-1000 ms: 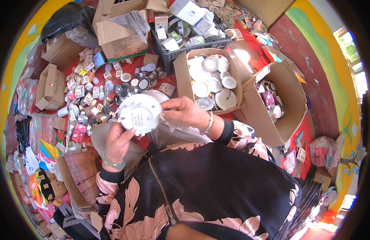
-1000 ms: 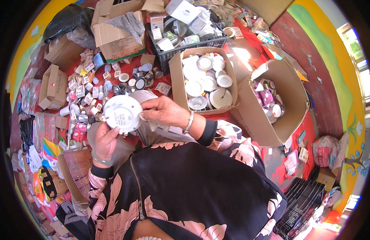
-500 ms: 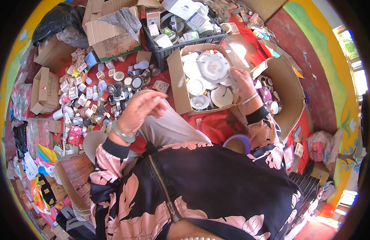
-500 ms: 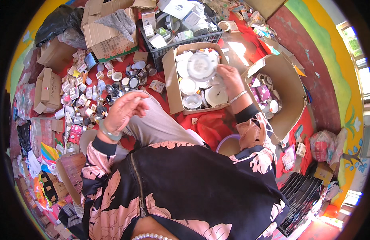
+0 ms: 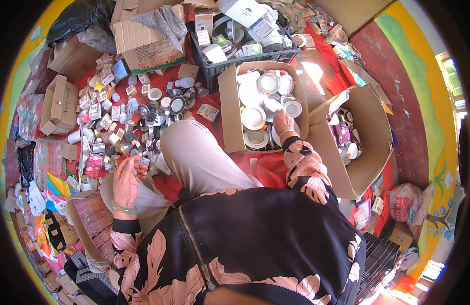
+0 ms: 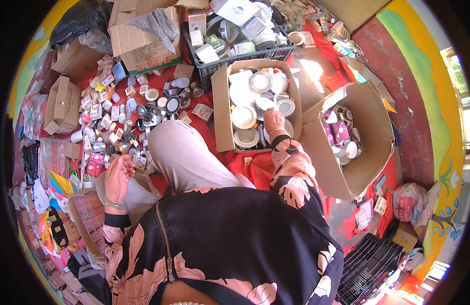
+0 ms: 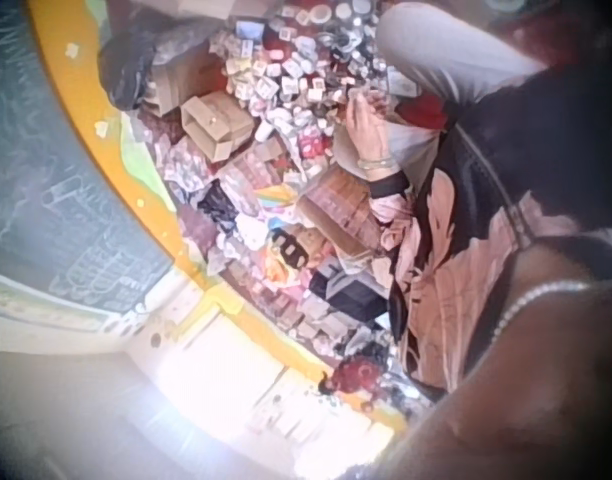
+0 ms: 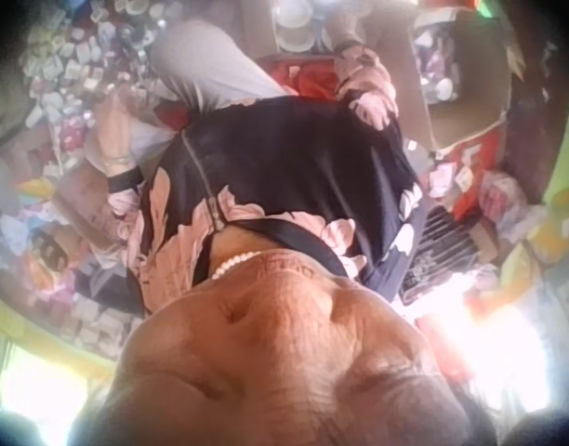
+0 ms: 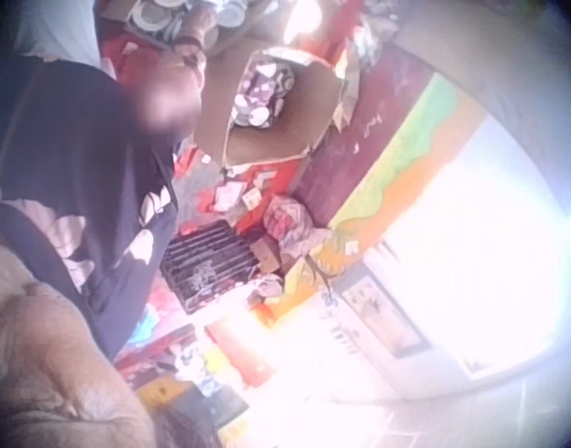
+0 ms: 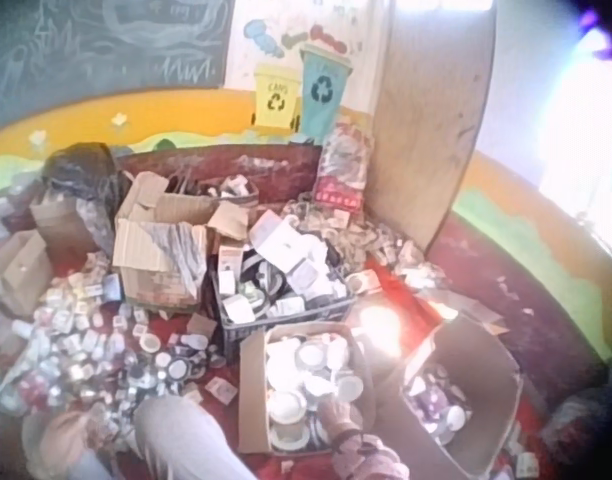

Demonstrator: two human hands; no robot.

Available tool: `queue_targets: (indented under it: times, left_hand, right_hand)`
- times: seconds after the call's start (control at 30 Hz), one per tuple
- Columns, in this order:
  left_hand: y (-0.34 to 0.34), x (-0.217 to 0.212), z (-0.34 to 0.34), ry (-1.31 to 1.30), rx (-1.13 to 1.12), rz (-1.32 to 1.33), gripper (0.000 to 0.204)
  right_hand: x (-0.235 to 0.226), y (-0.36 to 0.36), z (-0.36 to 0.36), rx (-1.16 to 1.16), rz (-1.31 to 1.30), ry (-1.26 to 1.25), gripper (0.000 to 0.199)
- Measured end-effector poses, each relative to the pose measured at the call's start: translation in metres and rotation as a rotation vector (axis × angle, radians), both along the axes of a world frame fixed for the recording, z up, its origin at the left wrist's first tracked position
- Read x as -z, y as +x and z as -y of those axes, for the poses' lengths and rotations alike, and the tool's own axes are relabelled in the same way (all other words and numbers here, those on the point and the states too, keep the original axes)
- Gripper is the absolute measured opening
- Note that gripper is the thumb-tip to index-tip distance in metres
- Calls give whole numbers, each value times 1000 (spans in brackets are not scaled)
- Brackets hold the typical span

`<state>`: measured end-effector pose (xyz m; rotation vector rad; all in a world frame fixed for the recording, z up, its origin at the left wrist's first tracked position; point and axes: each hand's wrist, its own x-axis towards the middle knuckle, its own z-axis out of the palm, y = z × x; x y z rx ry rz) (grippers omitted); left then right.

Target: The person sits on the floor and cleans a white circular electronic device with a cloth. They wipe the top surface, the sides, and the bottom of the device, turning it over to clean all parts. The person also wipes a small white rectangular object and places the cleaned items into a cardboard box.

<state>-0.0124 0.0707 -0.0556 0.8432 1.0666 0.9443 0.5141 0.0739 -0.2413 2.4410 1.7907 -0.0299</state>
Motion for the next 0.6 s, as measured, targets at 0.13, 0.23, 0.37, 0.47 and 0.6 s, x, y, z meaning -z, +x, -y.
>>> queue_targets:
  times: [0.13,0.23,0.37,0.47,0.6]
  left_hand:
    - [-1,2,7,-14,-25,-8,29]
    - [5,0,8,-22,0,-9,29]
    - [11,3,9,-38,14,12,29]
    - [12,2,8,-62,29,12,29]
    - [5,-4,19,-27,2,-1,28]
  right_hand:
    - [3,-9,3,-41,-34,-109,20]
    - [5,-2,5,-131,93,-152,19]
    - [11,12,4,-235,243,-219,18]
    - [15,7,-1,-138,167,-243,20]
    - [-20,-15,-22,111,-56,-251,41]
